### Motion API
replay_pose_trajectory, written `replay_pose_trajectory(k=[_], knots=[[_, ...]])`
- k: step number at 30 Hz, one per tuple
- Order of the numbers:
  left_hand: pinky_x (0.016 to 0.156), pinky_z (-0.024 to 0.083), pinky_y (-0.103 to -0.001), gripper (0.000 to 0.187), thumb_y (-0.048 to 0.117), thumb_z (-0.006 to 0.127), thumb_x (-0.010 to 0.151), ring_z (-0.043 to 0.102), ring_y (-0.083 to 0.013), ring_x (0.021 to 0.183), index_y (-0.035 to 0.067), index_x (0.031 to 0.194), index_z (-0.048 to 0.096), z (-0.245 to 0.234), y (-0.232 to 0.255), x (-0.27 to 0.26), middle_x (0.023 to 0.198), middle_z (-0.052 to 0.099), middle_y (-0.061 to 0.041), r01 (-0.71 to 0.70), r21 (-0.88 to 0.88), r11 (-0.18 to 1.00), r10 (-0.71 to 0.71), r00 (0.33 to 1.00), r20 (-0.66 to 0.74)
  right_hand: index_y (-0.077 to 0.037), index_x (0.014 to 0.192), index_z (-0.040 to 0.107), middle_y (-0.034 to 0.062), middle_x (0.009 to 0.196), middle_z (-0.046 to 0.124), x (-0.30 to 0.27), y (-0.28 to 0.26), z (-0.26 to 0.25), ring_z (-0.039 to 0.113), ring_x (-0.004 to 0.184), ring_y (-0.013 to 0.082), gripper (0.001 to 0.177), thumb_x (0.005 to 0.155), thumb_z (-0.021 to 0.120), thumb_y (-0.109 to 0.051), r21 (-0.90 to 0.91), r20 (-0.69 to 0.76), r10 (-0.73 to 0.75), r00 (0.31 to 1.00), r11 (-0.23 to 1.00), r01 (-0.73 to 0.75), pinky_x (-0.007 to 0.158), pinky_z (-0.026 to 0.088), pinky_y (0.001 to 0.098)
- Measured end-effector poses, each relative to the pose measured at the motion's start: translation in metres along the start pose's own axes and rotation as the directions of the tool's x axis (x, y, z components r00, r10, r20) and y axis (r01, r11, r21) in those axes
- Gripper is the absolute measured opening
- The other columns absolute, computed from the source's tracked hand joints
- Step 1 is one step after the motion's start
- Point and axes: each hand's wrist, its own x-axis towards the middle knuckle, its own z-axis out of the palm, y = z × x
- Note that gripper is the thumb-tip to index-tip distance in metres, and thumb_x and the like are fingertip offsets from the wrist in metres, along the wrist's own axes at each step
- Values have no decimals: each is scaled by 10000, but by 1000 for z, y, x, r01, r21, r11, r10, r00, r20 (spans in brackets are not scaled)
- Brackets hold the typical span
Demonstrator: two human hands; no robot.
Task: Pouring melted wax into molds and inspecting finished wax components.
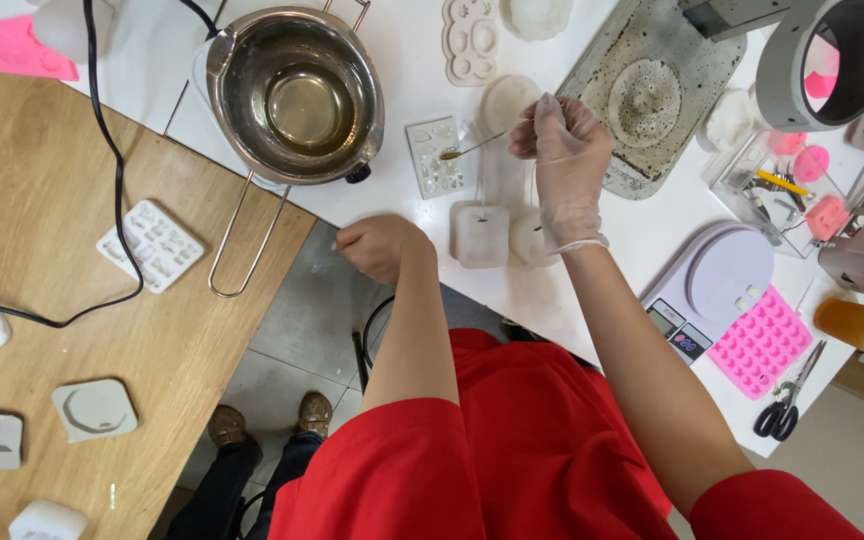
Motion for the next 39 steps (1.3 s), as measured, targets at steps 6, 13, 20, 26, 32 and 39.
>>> replay_pose_trajectory(k=[6,13,20,26,32,39], knots=[[459,514,-402,569,347,187,1052,582,-325,439,138,673,556,-6,3,-3,639,695,-124,3,12,1000,-3,999,41,-1,921,657,68,729,669,1,4,-1,647,628,129,196,1017,629,-169,42,-1,4,1000,999,-4,615,573,245],[415,471,-357,544,333,204,1059,516,-277,379,157,642,505,-3,0,-1,572,652,-99,-12,-1,1000,12,999,32,10,954,638,72,754,668,-3,-1,-2,647,644,131,190,1027,607,-164,-3,-22,-25,999,1000,25,633,588,250],[423,505,-396,559,326,216,1055,575,-331,410,135,655,557,-2,-1,-1,621,691,-133,-17,4,1000,17,1000,10,-2,908,662,61,721,666,-5,-2,3,644,620,119,204,1013,630,-174,-1,-59,-13,998,1000,13,614,582,242],[466,536,-429,540,322,210,1051,614,-368,472,98,724,578,-2,-1,0,685,710,-152,-23,1,1000,23,1000,17,9,943,652,59,751,659,-8,-1,5,641,644,113,191,1012,621,-166,2,-75,-52,996,999,52,623,590,245],[495,542,-437,555,360,198,1060,644,-363,530,103,761,589,3,-5,-1,706,716,-154,-34,-11,999,34,999,-33,-43,934,659,48,745,677,-6,-3,-2,660,641,110,205,1022,608,-221,-33,-110,-53,993,998,49,627,599,236],[569,572,-460,615,432,185,1076,711,-360,650,111,808,636,11,-8,-5,752,737,-162,-36,-37,999,32,994,-108,-131,926,667,33,740,706,-1,-6,-13,697,648,109,240,1040,587,-325,-79,-176,-44,983,996,31,641,621,226]])
